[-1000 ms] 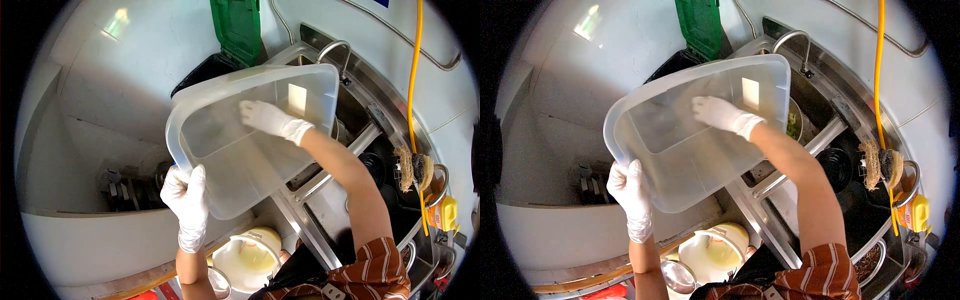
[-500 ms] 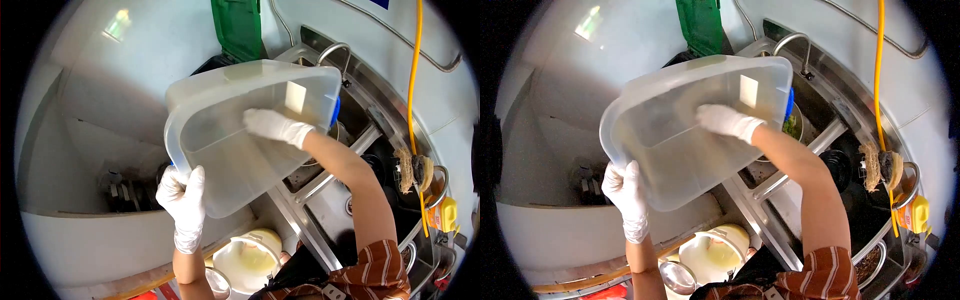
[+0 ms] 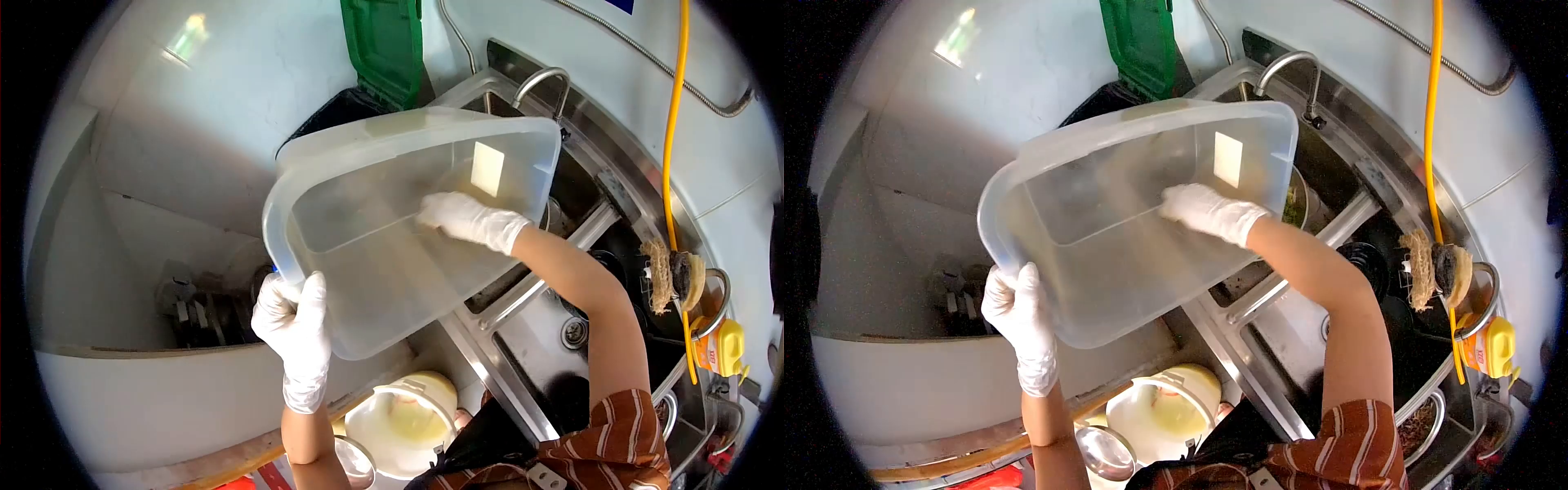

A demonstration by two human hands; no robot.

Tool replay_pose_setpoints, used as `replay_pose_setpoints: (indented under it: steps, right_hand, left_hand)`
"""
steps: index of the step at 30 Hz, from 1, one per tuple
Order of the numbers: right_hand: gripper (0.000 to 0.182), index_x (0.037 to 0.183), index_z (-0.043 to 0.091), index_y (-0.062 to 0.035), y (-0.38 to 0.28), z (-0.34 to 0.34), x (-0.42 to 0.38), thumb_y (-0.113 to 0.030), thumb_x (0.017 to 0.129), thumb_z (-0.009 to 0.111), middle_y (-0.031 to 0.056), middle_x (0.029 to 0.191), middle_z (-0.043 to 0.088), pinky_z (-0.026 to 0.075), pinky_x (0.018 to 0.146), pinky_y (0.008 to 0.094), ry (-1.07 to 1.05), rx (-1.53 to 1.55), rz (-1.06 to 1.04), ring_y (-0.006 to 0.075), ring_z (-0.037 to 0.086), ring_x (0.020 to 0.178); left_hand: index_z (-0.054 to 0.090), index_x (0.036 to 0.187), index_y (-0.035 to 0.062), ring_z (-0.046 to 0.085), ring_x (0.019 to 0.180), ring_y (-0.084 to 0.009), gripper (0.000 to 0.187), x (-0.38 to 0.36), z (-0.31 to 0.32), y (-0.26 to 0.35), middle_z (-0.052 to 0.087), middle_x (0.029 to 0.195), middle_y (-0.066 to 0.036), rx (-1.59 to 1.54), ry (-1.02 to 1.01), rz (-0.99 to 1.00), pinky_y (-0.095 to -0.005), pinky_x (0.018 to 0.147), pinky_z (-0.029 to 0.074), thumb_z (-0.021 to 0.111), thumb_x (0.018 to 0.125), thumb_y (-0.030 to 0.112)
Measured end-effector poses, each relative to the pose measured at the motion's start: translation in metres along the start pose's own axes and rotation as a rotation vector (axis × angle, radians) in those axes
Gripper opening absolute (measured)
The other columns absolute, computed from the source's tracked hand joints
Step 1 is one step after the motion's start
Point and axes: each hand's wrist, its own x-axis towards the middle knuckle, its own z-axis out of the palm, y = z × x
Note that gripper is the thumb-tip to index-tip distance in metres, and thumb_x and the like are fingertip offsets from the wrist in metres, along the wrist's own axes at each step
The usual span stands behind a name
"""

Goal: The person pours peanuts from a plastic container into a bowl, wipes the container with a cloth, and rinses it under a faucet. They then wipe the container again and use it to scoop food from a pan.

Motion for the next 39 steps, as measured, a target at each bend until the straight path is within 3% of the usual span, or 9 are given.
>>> replay_pose_setpoints:
  steps: [3, 6, 12, 19, 27, 32, 35, 37, 39]
  right_hand:
    - [0.011, 0.085, 0.062, -0.0084, 0.023, 0.018, 0.002, -0.008, 0.077, 0.054, 0.0125, 0.091, 0.056, 0.046, 0.079, 0.0387, -0.035, -0.073, 0.351, 0.0309, 0.055, 0.093]
    - [0.009, 0.081, 0.062, -0.0101, 0.004, -0.002, 0.018, -0.013, 0.079, 0.053, 0.0084, 0.086, 0.057, 0.046, 0.075, 0.0371, 0.306, -0.006, 0.121, 0.0265, 0.055, 0.092]
    - [0.01, 0.081, 0.064, -0.0128, -0.026, -0.005, 0.028, -0.018, 0.078, 0.056, 0.001, 0.085, 0.06, 0.044, 0.073, 0.0309, 0.284, -0.438, -0.188, 0.0184, 0.056, 0.09]
    - [0.012, 0.085, 0.065, -0.0145, 0.03, 0.012, 0.026, -0.015, 0.079, 0.055, 0.0016, 0.092, 0.058, 0.042, 0.077, 0.032, 0.157, -0.616, 0.055, 0.0191, 0.055, 0.095]
    - [0.015, 0.088, 0.068, -0.013, 0.035, 0.006, 0.034, -0.013, 0.079, 0.057, 0.0056, 0.1, 0.061, 0.044, 0.081, 0.0333, 0.012, -0.151, 0.345, 0.0233, 0.056, 0.1]
    - [0.013, 0.087, 0.064, -0.0072, 0.04, 0.035, -0.026, -0.015, 0.083, 0.055, 0.0111, 0.088, 0.059, 0.046, 0.082, 0.0389, 0.091, -0.317, 0.054, 0.0295, 0.057, 0.091]
    - [0.018, 0.091, 0.064, -0.0048, 0.061, 0.062, -0.073, -0.019, 0.085, 0.056, 0.0133, 0.091, 0.061, 0.046, 0.08, 0.039, -0.326, -0.355, 0.327, 0.0321, 0.057, 0.091]
    - [0.021, 0.092, 0.067, -0.0046, 0.058, 0.05, -0.073, -0.02, 0.079, 0.061, 0.0117, 0.092, 0.061, 0.049, 0.082, 0.0374, -0.188, -0.147, 0.68, 0.0278, 0.058, 0.095]
    - [0.019, 0.094, 0.066, -0.0073, 0.057, 0.031, -0.071, -0.018, 0.079, 0.06, 0.0114, 0.092, 0.061, 0.048, 0.081, 0.0372, 0.003, -0.183, 0.464, 0.0286, 0.058, 0.094]
  left_hand:
    - [0.043, 0.062, 0.0084, 0.038, 0.057, -0.0014, 0.03, -0.001, 0.0, -0.006, 0.051, 0.062, 0.005, 0.06, -0.034, 0.009, -0.0174, 0.056, 0.036, 0.066, 0.079, -0.001]
    - [0.043, 0.062, 0.0088, 0.037, 0.055, -0.0012, 0.031, 0.001, 0.008, 0.0, 0.049, 0.059, 0.006, 0.054, -0.027, -0.007, -0.0176, 0.053, 0.035, 0.067, 0.079, 0.0]
    - [0.045, 0.063, 0.0083, 0.039, 0.054, -0.0006, 0.029, -0.004, 0.013, 0.013, 0.05, 0.057, 0.006, 0.117, -0.089, 0.064, -0.0178, 0.051, 0.036, 0.069, 0.078, 0.001]
    - [0.049, 0.064, 0.0078, 0.041, 0.051, -0.0022, 0.025, -0.014, 0.011, 0.013, 0.051, 0.056, 0.003, 0.104, -0.115, 0.13, -0.0186, 0.05, 0.037, 0.069, 0.077, 0.0]
    - [0.052, 0.069, 0.0052, 0.044, 0.053, -0.003, 0.018, -0.02, 0.019, -0.004, 0.055, 0.057, 0.003, 0.434, -0.084, 0.317, -0.0196, 0.052, 0.04, 0.068, 0.077, 0.0]
    - [0.058, 0.078, 0.004, 0.051, 0.041, -0.0159, 0.014, -0.009, 0.018, -0.031, 0.055, 0.054, -0.006, 0.51, -0.02, 0.397, -0.0266, 0.045, 0.042, 0.071, 0.073, 0.001]
    - [0.059, 0.079, 0.0035, 0.05, 0.041, -0.0145, 0.014, -0.004, 0.012, -0.041, 0.055, 0.054, -0.005, 0.455, -0.025, 0.373, -0.0252, 0.046, 0.041, 0.071, 0.073, 0.001]
    - [0.059, 0.079, 0.0033, 0.048, 0.041, -0.0142, 0.014, -0.001, 0.012, -0.043, 0.054, 0.053, -0.005, 0.39, -0.002, 0.332, -0.0246, 0.046, 0.041, 0.071, 0.073, 0.001]
    - [0.059, 0.078, 0.0035, 0.046, 0.041, -0.014, 0.013, 0.0, 0.011, -0.043, 0.053, 0.052, -0.004, 0.407, 0.002, 0.31, -0.0245, 0.046, 0.04, 0.071, 0.074, 0.002]
